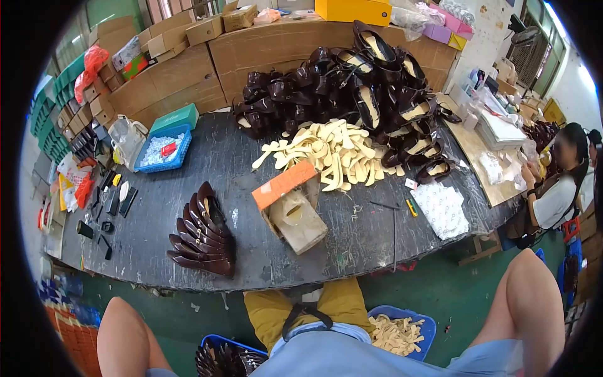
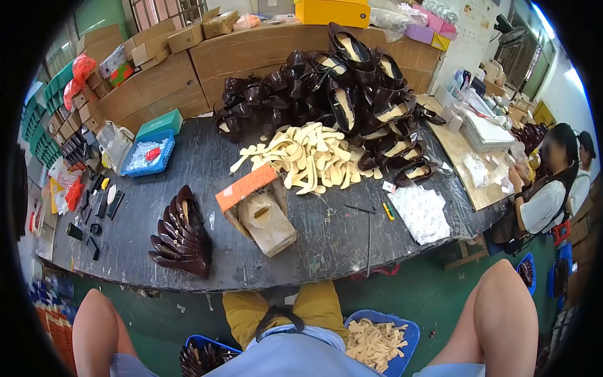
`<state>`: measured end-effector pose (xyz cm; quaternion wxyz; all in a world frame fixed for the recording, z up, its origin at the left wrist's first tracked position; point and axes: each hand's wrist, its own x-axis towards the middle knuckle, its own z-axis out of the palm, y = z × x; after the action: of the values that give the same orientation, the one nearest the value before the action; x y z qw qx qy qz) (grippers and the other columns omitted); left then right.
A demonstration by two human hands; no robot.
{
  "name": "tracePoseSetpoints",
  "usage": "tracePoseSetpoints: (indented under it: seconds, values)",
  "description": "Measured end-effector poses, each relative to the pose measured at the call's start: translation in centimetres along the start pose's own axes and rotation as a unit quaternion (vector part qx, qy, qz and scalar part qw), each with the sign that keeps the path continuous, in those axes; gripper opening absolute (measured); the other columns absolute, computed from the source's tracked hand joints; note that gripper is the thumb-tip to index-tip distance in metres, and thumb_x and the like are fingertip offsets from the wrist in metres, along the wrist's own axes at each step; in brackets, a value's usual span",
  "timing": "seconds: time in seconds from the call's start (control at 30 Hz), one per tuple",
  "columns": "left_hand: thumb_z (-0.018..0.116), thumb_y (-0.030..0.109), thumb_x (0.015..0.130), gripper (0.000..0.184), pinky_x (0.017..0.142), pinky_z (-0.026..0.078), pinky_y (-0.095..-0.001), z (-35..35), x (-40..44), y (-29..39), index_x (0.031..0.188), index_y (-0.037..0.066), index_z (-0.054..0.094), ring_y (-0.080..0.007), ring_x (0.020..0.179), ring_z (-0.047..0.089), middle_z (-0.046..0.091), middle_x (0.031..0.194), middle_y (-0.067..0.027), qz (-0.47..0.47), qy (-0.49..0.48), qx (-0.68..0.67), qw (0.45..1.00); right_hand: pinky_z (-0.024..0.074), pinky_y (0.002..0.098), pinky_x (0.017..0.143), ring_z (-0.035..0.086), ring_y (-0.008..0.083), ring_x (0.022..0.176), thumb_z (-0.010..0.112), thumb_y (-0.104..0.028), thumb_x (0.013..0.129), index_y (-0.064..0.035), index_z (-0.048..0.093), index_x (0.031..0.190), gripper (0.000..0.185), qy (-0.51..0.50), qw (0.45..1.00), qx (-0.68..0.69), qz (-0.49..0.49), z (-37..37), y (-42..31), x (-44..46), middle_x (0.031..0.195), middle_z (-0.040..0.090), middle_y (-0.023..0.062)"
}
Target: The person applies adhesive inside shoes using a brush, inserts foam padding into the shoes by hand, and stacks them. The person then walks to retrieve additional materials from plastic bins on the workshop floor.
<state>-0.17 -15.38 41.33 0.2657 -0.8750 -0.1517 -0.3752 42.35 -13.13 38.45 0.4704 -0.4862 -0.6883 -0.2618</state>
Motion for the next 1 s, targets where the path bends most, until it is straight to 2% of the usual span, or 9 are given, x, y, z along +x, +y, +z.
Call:
tracePoseSetpoints:
  seconds: [0.33, 0.53, 0.6, 0.7, 0.73, 0.77, 0.8, 0.9, 1.0]
  values:
    - [0.059, 0.01, 0.101, 0.039, 0.102, 0.048, -0.0437, 1.0, -0.9, -0.1, 0.138, 0.0, 0.055, -0.0283, 0.109, 0.062, 0.062, 0.126, -0.0127, -0.005, -0.013, 0.014, 1.0, 0.0532, 0.0332, 0.093, 0.071, 0.0239, 0.099, 0.065, -0.009, 0.098, 0.0021, 0.069, 0.105, 0.014, 0.004, 0.999, 0.006, -0.035, 1.1, -1.0, -0.2, 0.11, 0.074, 0.0117]
    - [0.058, 0.01, 0.101, 0.044, 0.105, 0.047, -0.0444, 0.3, -2.2, -0.2, 0.143, -0.001, 0.054, -0.0288, 0.112, 0.061, 0.061, 0.13, -0.0132, -0.034, 0.101, 0.002, 0.994, 0.0531, 0.0338, 0.094, 0.071, 0.0247, 0.101, 0.063, -0.009, 0.098, 0.0022, 0.068, 0.104, 0.013, 0.074, 0.995, 0.047, -0.045, 4.3, -1.4, -1.1, 0.111, 0.074, 0.0117]
    - [0.058, 0.01, 0.101, 0.045, 0.107, 0.047, -0.0446, 1.3, -4.9, 0.1, 0.145, -0.001, 0.053, -0.029, 0.113, 0.061, 0.061, 0.131, -0.0134, -0.116, 0.211, 0.01, 0.97, 0.0531, 0.0341, 0.095, 0.071, 0.0249, 0.101, 0.063, -0.009, 0.099, 0.0023, 0.068, 0.104, 0.013, 0.06, 0.994, 0.083, 0.034, 10.2, 0.6, -4.5, 0.111, 0.074, 0.0117]
    - [0.058, 0.01, 0.101, 0.048, 0.108, 0.046, -0.045, 7.8, -11.4, 1.0, 0.147, -0.002, 0.053, -0.0293, 0.115, 0.061, 0.061, 0.132, -0.0137, -0.449, 0.29, -0.046, 0.844, 0.0534, 0.0406, 0.098, 0.068, 0.0287, 0.112, 0.074, -0.003, 0.089, -0.0011, 0.073, 0.119, 0.031, -0.236, 0.886, 0.226, 0.33, 23.0, 7.9, -17.0, 0.121, 0.072, 0.0144]
    - [0.058, 0.01, 0.1, 0.049, 0.109, 0.046, -0.0451, 11.7, -14.7, 1.2, 0.148, -0.002, 0.052, -0.0294, 0.115, 0.061, 0.061, 0.133, -0.0138, -0.576, 0.241, -0.137, 0.769, 0.0558, 0.0465, 0.095, 0.067, 0.0335, 0.114, 0.075, -0.004, 0.089, -0.0028, 0.073, 0.12, 0.031, -0.222, 0.957, 0.121, 0.144, 26.7, 10.9, -22.6, 0.122, 0.071, 0.0159]
    - [0.073, 0.0, 0.083, 0.086, 0.12, 0.04, -0.0453, 16.2, -19.3, 1.3, 0.161, -0.002, 0.035, -0.0302, 0.145, 0.048, 0.047, 0.159, -0.0189, -0.65, 0.187, -0.263, 0.688, 0.056, 0.0491, 0.095, 0.066, 0.0365, 0.114, 0.075, -0.007, 0.089, -0.0014, 0.072, 0.119, 0.031, -0.246, 0.953, 0.101, 0.146, 27.8, 10.4, -24.5, 0.121, 0.07, 0.0175]
    - [0.083, 0.007, 0.078, 0.103, 0.124, 0.035, -0.0504, 19.7, -20.5, 1.9, 0.165, 0.0, 0.026, -0.0335, 0.153, 0.04, 0.037, 0.165, -0.0205, -0.703, 0.127, -0.272, 0.644, 0.0562, 0.0516, 0.095, 0.065, 0.0395, 0.115, 0.076, -0.01, 0.09, -0.0001, 0.072, 0.119, 0.032, -0.27, 0.948, 0.084, 0.145, 28.5, 9.6, -25.2, 0.121, 0.069, 0.0192]
    - [0.103, 0.034, 0.063, 0.152, 0.13, 0.022, -0.0494, 25.8, -24.0, 3.8, 0.166, -0.005, -0.002, -0.0397, 0.159, 0.023, 0.02, 0.169, -0.0284, -0.7, -0.019, -0.264, 0.664, 0.0568, 0.0538, 0.093, 0.065, 0.0417, 0.115, 0.077, -0.019, 0.09, 0.0025, 0.069, 0.115, 0.035, -0.403, 0.873, -0.068, 0.266, 28.1, 7.9, -25.6, 0.12, 0.067, 0.0217]
    - [0.104, 0.037, 0.059, 0.158, 0.131, 0.023, -0.046, 27.1, -23.3, 4.0, 0.166, -0.006, -0.005, -0.0399, 0.159, 0.023, 0.015, 0.17, -0.0295, -0.629, -0.083, -0.211, 0.744, 0.0575, 0.0561, 0.086, 0.067, 0.0441, 0.11, 0.077, -0.025, 0.089, 0.003, 0.067, 0.11, 0.037, -0.48, 0.817, -0.109, 0.302, 25.9, 5.0, -26.1, 0.116, 0.065, 0.0226]
